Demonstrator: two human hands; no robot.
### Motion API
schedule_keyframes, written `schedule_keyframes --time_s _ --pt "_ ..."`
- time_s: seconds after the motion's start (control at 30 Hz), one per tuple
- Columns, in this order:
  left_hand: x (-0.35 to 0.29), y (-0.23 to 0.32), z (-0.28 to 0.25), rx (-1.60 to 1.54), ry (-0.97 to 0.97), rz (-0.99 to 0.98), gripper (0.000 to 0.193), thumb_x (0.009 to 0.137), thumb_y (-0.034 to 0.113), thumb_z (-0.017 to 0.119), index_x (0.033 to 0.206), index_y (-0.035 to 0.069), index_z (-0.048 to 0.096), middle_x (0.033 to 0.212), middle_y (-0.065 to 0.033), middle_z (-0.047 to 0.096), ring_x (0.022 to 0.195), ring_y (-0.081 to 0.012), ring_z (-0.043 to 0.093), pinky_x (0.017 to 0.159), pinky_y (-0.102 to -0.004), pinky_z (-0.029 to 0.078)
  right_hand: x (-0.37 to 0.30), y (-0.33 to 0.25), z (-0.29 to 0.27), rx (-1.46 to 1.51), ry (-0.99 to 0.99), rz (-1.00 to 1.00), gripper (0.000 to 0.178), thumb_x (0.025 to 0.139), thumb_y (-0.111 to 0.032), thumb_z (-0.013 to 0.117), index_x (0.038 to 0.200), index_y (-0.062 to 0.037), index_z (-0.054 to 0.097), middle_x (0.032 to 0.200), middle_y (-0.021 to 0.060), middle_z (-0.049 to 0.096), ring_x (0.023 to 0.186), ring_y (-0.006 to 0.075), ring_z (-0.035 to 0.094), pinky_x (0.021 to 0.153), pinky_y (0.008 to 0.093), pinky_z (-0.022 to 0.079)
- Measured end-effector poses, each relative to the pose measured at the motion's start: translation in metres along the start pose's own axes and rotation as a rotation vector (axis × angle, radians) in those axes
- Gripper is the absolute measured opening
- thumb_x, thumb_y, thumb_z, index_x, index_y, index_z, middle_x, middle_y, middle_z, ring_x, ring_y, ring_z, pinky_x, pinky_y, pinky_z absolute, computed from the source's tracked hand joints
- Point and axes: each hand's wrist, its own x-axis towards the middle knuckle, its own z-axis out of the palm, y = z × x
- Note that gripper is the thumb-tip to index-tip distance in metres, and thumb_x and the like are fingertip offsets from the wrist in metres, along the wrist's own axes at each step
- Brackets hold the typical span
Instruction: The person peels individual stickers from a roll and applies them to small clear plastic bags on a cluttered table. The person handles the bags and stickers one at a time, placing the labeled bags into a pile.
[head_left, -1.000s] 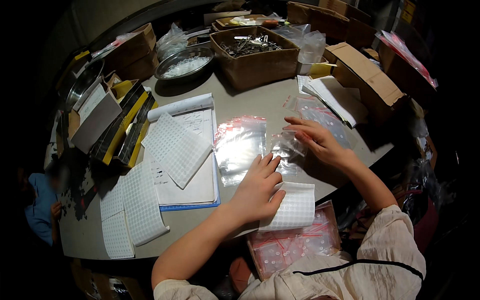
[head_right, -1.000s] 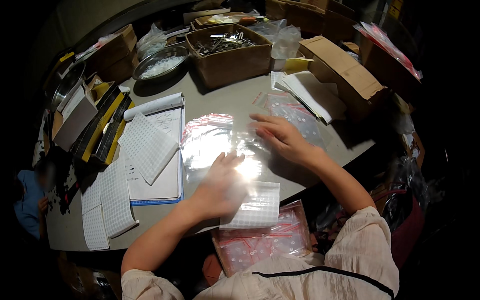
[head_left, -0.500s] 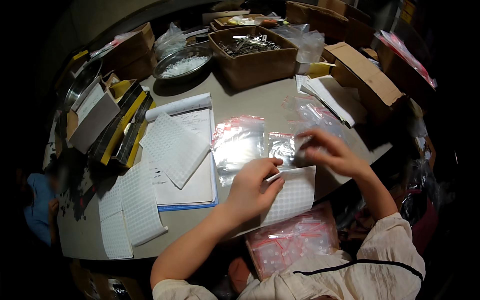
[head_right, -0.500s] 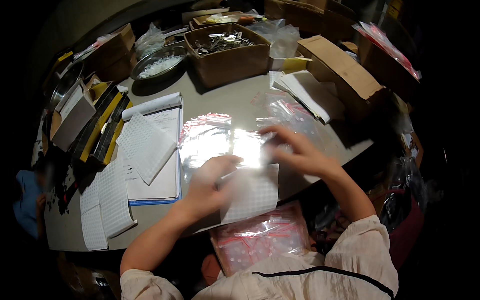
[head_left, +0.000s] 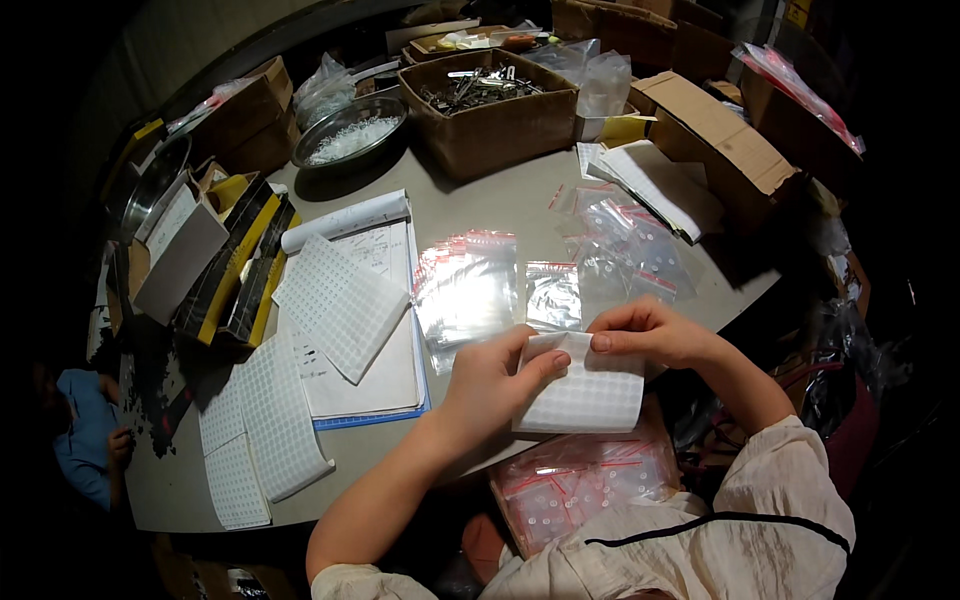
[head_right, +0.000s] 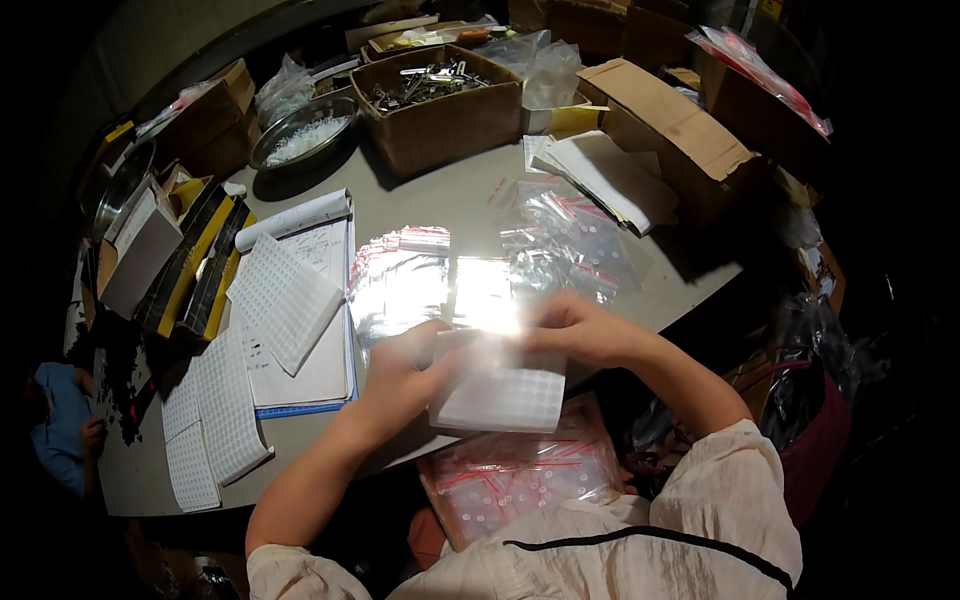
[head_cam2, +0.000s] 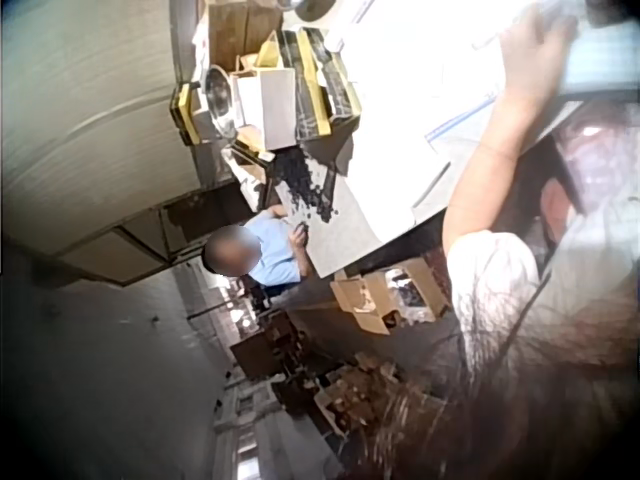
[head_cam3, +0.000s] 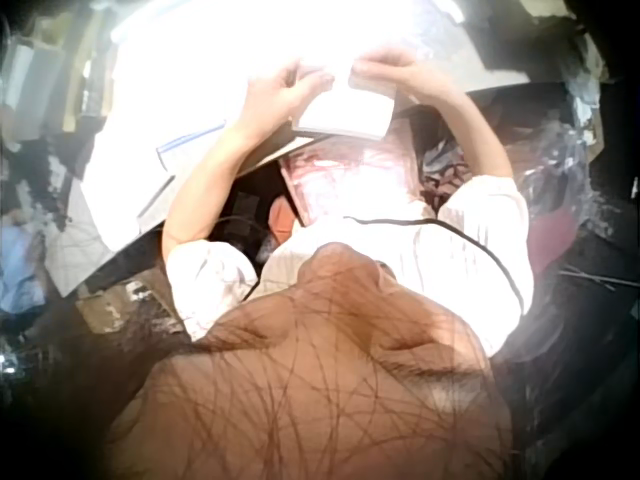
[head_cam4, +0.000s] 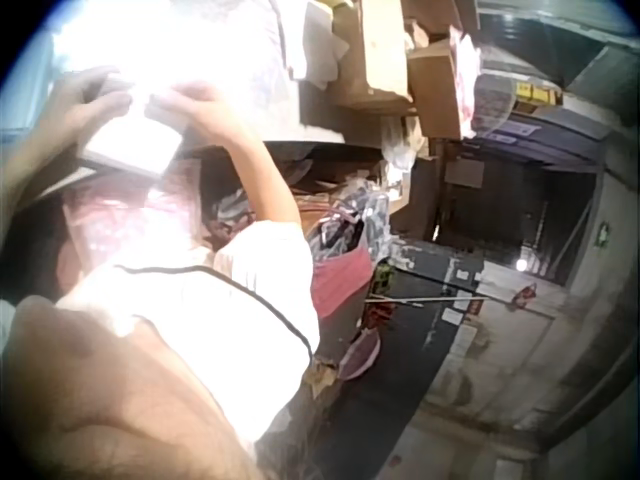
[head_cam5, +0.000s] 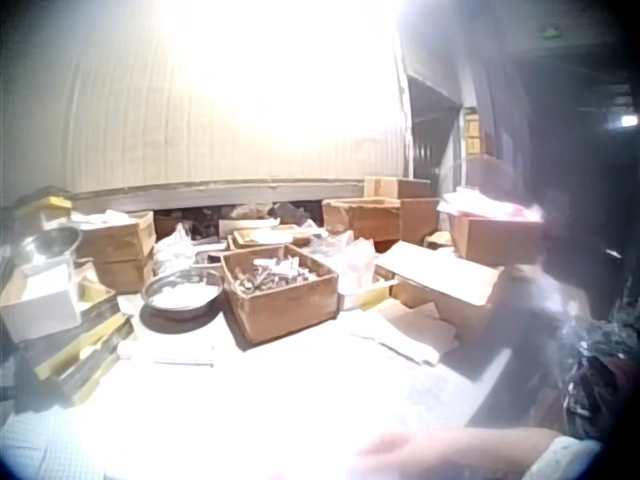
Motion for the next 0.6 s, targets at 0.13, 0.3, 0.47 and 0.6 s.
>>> schedule_keyframes --time_s 0.13,0.3,0.47,0.6 --pt "0.002 0.015 -0.002 -0.308 -0.093 -0.176 0.029 0.093 0.023 0.079 0.096 -0.003 0.068 0.072 0.0003 0.061 0.066 -0.0071 0.05 0.056 -0.0275 0.041 -0.005 -0.002 0.002 0.081 0.132 -0.068 0.023 0.098 -0.017 0.073 0.11 0.0028 0.074 0.1 0.0039 0.074 0.093 0.0088 0.067 0.084 0.0248 0.052" --pt "0.002 0.0 0.002 -0.332 -0.053 -0.134 0.022 0.094 0.013 0.076 0.105 -0.003 0.066 0.087 -0.002 0.066 0.075 -0.0068 0.055 0.063 -0.0267 0.046 -0.006 -0.009 0.009 0.025 0.188 -0.149 0.024 0.094 -0.011 0.076 0.113 0.0031 0.072 0.105 0.0046 0.073 0.096 0.0099 0.067 0.085 0.0255 0.053" --pt "0.004 0.008 -0.001 -0.573 -0.031 -0.246 0.033 0.091 0.011 0.075 0.12 0.0 0.065 0.102 -0.0053 0.071 0.092 -0.0106 0.064 0.08 -0.0271 0.053 0.001 0.009 0.002 0.057 0.193 -0.166 0.035 0.089 -0.007 0.08 0.121 0.0015 0.066 0.111 0.0041 0.07 0.101 0.0106 0.066 0.088 0.0257 0.053" --pt "0.002 0.007 -0.003 -0.518 -0.052 -0.323 0.034 0.089 0.012 0.077 0.118 0.0 0.064 0.102 -0.0042 0.07 0.09 -0.0105 0.063 0.079 -0.0272 0.052 0.0 0.008 0.008 -0.051 0.24 -0.227 0.041 0.087 -0.007 0.08 0.124 0.0009 0.063 0.113 0.0047 0.069 0.103 0.0125 0.066 0.091 0.0282 0.053"
